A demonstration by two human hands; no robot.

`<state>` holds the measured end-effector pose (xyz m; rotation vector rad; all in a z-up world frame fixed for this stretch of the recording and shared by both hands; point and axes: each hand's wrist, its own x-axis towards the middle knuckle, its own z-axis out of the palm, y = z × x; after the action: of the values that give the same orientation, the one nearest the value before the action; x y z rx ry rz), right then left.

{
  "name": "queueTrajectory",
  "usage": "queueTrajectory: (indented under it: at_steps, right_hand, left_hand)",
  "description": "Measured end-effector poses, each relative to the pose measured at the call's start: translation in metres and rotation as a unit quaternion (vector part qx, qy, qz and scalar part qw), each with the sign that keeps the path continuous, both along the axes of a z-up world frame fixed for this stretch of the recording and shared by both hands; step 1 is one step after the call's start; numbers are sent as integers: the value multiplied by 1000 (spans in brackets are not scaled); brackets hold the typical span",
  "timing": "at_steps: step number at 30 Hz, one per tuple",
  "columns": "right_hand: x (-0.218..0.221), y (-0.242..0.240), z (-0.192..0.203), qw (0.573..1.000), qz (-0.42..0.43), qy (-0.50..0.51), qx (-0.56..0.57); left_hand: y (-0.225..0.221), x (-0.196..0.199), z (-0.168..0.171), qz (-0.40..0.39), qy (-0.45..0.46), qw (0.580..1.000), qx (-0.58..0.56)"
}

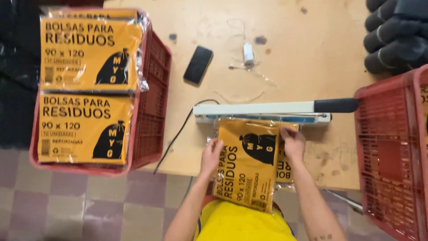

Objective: Sealing plastic bag packages using a manual heat sealer and organizing them into crates.

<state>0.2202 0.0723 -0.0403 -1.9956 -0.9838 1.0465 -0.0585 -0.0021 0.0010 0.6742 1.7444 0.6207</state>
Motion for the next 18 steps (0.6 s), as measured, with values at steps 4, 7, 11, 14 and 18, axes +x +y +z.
queueTrajectory:
  at_steps: [4,7,11,14,18]
  right_hand:
    - [-8,7,1,1000,11,-10,-1]
    - [-11,21,4,998,-53,-10,8]
    - [-6,34,-4,995,-73,-58,-27]
    - [-7,43,4,993,-115,-26,-15]
    - [12,43,-8,989,-145,-25,5]
  left_hand:
    - [28,-6,-11,17,49,997,60]
    - [53,-4,-7,23,57,997,41]
    - [63,-1,-20,82,93,992,12]
    - [73,5,-33,121,77,990,-4]
    - [77,15,7,54,48,997,-13]
